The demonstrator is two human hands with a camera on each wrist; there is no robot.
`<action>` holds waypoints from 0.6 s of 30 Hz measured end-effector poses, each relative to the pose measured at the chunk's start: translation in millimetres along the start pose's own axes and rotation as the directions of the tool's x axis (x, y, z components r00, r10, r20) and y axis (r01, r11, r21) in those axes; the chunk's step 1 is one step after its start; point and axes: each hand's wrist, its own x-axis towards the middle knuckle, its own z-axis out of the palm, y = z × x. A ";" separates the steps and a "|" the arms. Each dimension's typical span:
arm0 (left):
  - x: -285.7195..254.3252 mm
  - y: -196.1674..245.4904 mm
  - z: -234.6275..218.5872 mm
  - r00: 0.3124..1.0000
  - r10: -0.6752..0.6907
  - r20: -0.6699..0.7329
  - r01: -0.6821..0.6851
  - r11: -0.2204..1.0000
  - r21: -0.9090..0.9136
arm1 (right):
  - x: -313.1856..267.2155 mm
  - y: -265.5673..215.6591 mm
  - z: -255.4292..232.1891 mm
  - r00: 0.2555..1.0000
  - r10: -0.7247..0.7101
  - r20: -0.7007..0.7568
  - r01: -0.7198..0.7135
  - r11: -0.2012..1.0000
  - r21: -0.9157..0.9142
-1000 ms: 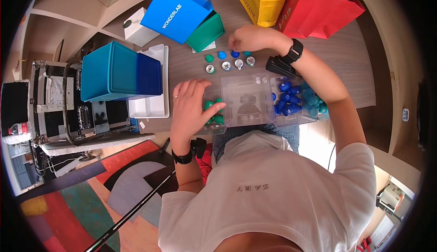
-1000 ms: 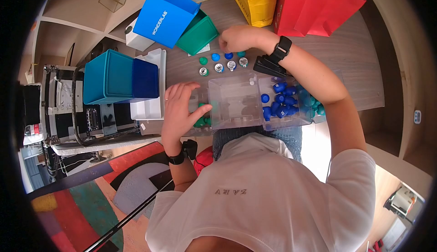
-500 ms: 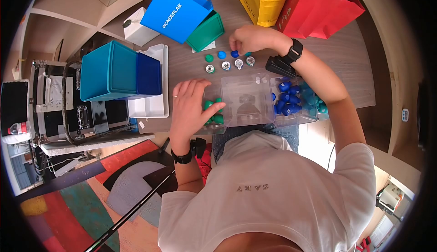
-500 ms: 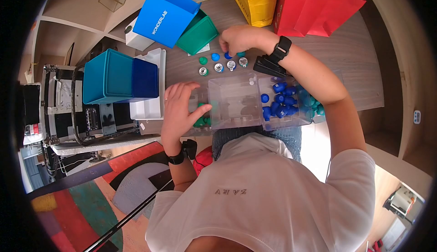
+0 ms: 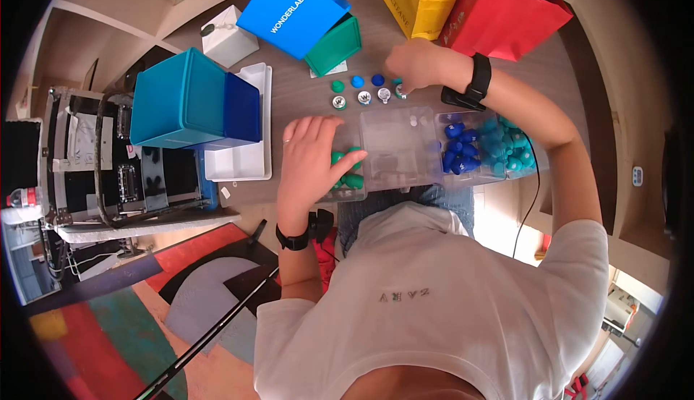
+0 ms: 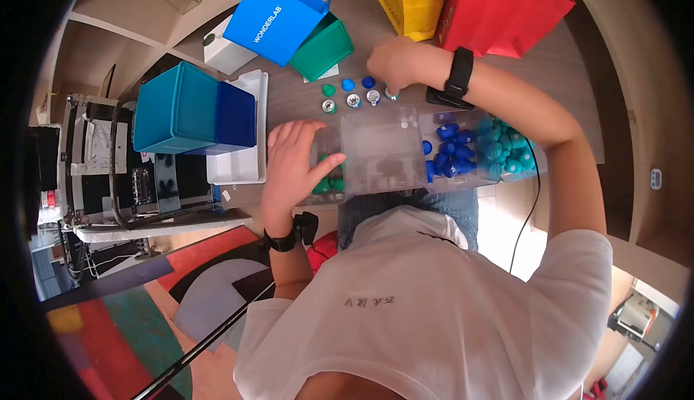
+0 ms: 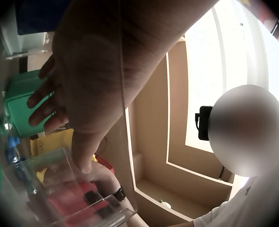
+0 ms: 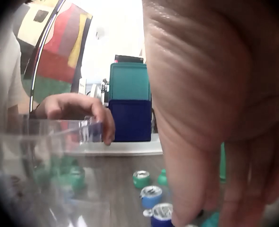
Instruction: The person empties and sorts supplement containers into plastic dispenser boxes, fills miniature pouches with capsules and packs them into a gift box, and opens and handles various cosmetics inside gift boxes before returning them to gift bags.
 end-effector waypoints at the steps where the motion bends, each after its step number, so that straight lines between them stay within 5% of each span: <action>1: -0.2 -0.4 -0.1 1.000 0.004 -0.001 -0.004 1.000 0.010 | -1.3 -3.3 2.6 0.999 -0.026 0.045 0.027 1.000 -0.013; 12: -4.4 -1.7 0.7 0.997 0.032 -0.069 -0.031 0.999 0.014 | -6.5 -11.8 21.7 0.993 -0.119 0.013 0.119 0.979 -0.167; 15: -4.4 -2.3 1.1 0.997 0.031 -0.068 -0.030 0.999 0.011 | -21.1 -9.1 -7.7 0.994 -0.105 0.006 0.105 0.994 -0.032; 17: -5.2 -1.1 0.5 0.997 0.031 -0.068 -0.030 0.999 0.009 | -42.0 -16.2 -33.3 0.974 -0.100 -0.202 0.151 0.955 0.255; 18: -4.5 1.4 -1.2 0.994 0.011 -0.110 -0.015 0.999 -0.038 | -53.6 -23.0 -42.2 0.974 -0.099 -0.202 0.150 0.955 0.257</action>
